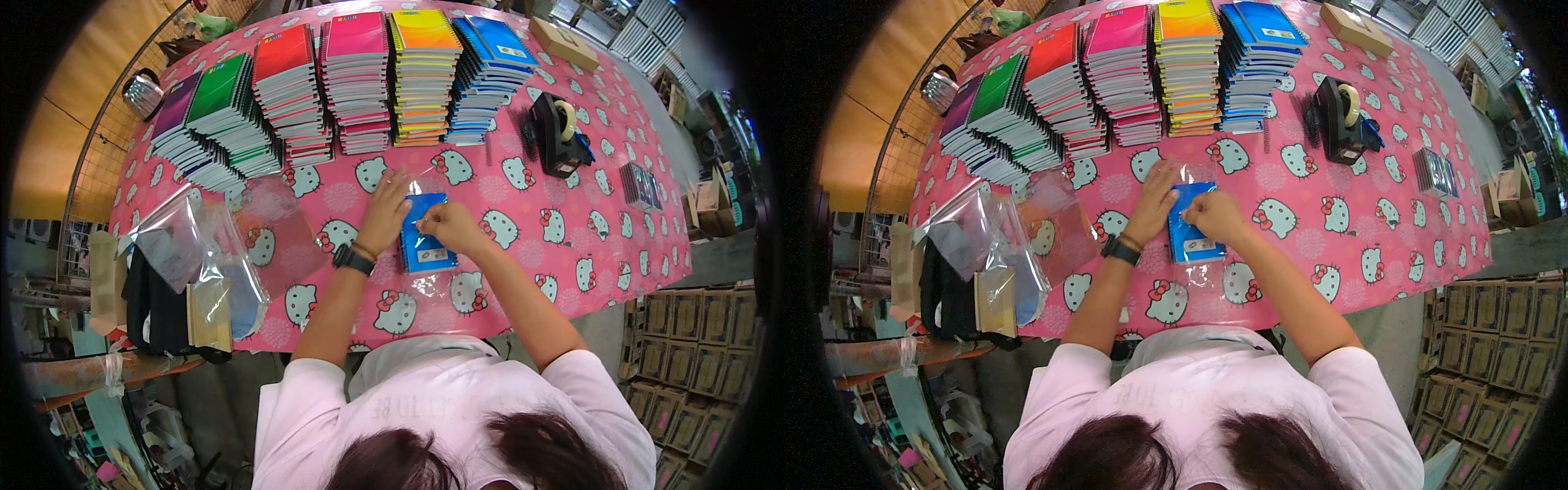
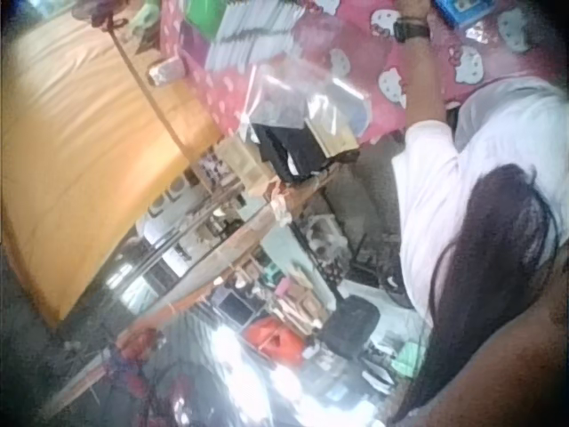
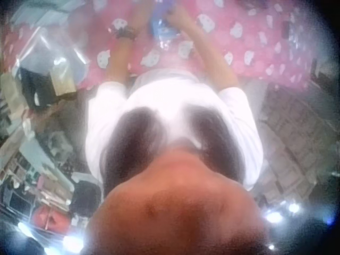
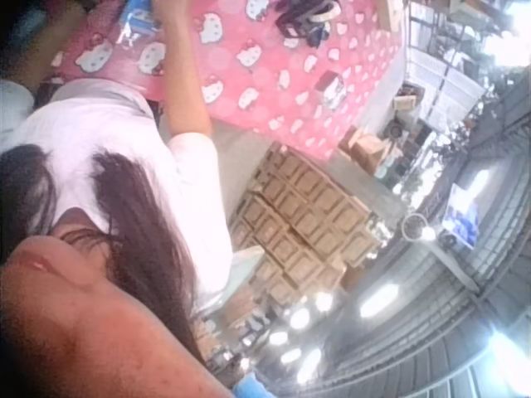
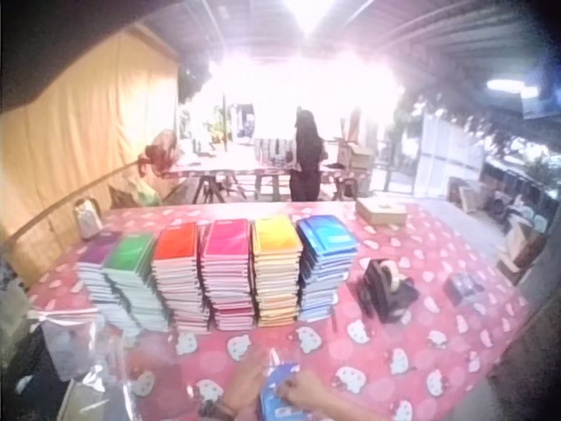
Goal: The person places a stack of notebooks into a plastic sleeve, folds the sleeve, and secures it with tape. They repeat this with blue, red, and green notebooks, using a tape dispenser on the table to seal each package.
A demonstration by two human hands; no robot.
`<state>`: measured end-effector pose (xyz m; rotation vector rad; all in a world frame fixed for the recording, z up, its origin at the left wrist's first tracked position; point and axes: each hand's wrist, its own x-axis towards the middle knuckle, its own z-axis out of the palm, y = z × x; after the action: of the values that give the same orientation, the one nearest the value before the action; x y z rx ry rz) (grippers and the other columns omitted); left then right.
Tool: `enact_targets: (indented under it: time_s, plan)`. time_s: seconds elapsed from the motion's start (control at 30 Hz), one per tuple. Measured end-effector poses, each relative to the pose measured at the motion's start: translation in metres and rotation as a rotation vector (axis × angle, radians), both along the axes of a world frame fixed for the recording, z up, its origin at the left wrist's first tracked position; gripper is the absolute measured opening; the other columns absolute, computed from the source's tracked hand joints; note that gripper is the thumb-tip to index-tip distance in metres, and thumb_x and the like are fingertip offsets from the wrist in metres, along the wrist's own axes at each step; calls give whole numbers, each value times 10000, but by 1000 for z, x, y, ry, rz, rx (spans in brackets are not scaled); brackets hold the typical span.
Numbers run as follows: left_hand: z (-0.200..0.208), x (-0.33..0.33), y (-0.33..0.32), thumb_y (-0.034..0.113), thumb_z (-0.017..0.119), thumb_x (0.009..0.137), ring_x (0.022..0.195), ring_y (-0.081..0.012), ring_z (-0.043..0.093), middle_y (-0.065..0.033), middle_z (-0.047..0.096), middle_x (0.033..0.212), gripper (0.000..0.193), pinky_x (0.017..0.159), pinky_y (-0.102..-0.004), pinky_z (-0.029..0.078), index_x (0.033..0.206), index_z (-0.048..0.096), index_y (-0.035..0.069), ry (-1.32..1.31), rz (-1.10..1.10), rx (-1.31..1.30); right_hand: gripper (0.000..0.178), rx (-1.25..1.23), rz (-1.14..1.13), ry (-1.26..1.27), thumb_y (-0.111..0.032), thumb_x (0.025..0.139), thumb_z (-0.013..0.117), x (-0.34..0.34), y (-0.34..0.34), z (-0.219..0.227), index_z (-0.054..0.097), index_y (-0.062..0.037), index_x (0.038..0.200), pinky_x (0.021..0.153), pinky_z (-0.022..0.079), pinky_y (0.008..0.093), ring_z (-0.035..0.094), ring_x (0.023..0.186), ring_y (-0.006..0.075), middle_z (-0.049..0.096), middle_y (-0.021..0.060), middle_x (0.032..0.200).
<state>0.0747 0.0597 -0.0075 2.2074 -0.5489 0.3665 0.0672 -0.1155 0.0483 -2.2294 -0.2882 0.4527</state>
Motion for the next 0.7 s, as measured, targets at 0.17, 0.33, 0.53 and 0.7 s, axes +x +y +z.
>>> enact_targets:
  time_s: [0.17,0.33,0.53,0.7]
  plan:
    - [-6,-60,4,238,433,917,1339,-351,255,-184,322,1425,493,1092,-463,194,1365,370,41,109,-32,-42,137,148,42,198,-81,750,654,7,-17,-8,674,-20,871,730,475,315,596,726,183,662,102,804]
    - [-6,-70,-5,303,359,948,1366,-355,187,-174,220,1477,559,1109,-454,140,1412,255,9,157,-35,1,495,-146,592,-260,-67,661,708,-6,-36,12,601,-99,1143,1011,318,461,385,1225,338,540,63,1264]
    - [-10,-66,-7,354,331,959,1392,-375,69,-192,92,1506,628,1106,-511,60,1430,145,-18,167,-67,67,951,-384,440,-350,-424,582,780,-5,-53,3,355,-191,1401,1036,162,622,163,1356,426,266,61,1485]
    - [-13,-61,-6,382,350,951,1388,-394,63,-197,83,1505,649,1096,-544,41,1441,133,17,196,-149,63,1031,-310,468,-273,-566,548,758,-1,-43,-12,325,-218,1416,1018,132,670,100,1357,472,179,83,1514]
